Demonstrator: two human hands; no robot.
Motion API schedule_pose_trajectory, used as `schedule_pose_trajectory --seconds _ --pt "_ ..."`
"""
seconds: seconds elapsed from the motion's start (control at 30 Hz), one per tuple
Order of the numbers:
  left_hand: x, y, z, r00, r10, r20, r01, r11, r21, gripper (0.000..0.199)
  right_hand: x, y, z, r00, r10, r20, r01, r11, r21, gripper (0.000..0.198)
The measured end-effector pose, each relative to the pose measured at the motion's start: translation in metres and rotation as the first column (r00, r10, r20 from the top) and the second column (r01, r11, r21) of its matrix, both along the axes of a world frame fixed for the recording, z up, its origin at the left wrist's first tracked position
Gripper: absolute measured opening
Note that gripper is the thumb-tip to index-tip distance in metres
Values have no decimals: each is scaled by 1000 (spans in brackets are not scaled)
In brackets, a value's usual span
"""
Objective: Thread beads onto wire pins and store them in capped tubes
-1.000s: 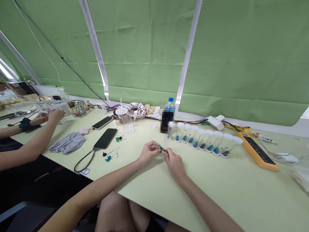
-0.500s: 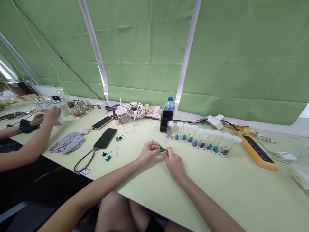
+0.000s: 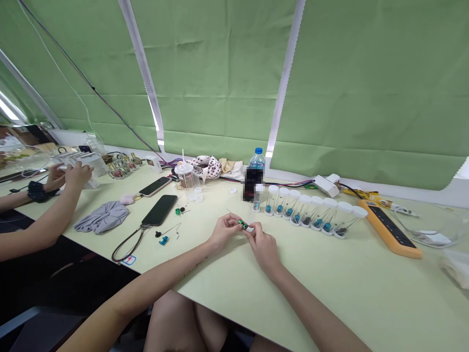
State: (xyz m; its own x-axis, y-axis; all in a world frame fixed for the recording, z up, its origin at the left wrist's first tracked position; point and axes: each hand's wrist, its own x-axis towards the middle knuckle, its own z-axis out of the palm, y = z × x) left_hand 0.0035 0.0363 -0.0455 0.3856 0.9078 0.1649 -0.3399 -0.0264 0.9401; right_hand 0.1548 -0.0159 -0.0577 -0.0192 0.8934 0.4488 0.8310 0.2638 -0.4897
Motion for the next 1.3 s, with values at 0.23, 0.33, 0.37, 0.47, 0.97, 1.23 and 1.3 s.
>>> schedule_pose_trajectory --seconds 0.23,0.33,0.37,0.47,0.97,1.23,1.3 --pt "0 0 -1 999 -33 -8 33 999 24 28 -1 0 0 1000 12 23 -12 1000 -15 29" --pt "1 0 -1 999 -34 -23 35 999 30 27 -1 -2 2 999 17 30 -16 1000 -21 32" --pt "1 1 -1 999 -38 -25 39 999 30 27 -1 -2 2 999 19 32 -18 1000 -22 33" --pt "1 1 -2 998 -53 -21 54 998 21 28 -1 -3 4 999 24 36 -23 999 -22 36" --pt "0 1 1 999 -36 -3 36 999 -2 28 -1 0 0 998 0 58 -1 1000 20 30" --pt "0 2 -1 998 -69 10 69 997 17 28 -1 -2 2 997 12 79 -12 1000 3 37" --pt "0 1 0 998 -69 4 69 997 19 28 -1 -2 3 997 16 81 -16 1000 5 38"
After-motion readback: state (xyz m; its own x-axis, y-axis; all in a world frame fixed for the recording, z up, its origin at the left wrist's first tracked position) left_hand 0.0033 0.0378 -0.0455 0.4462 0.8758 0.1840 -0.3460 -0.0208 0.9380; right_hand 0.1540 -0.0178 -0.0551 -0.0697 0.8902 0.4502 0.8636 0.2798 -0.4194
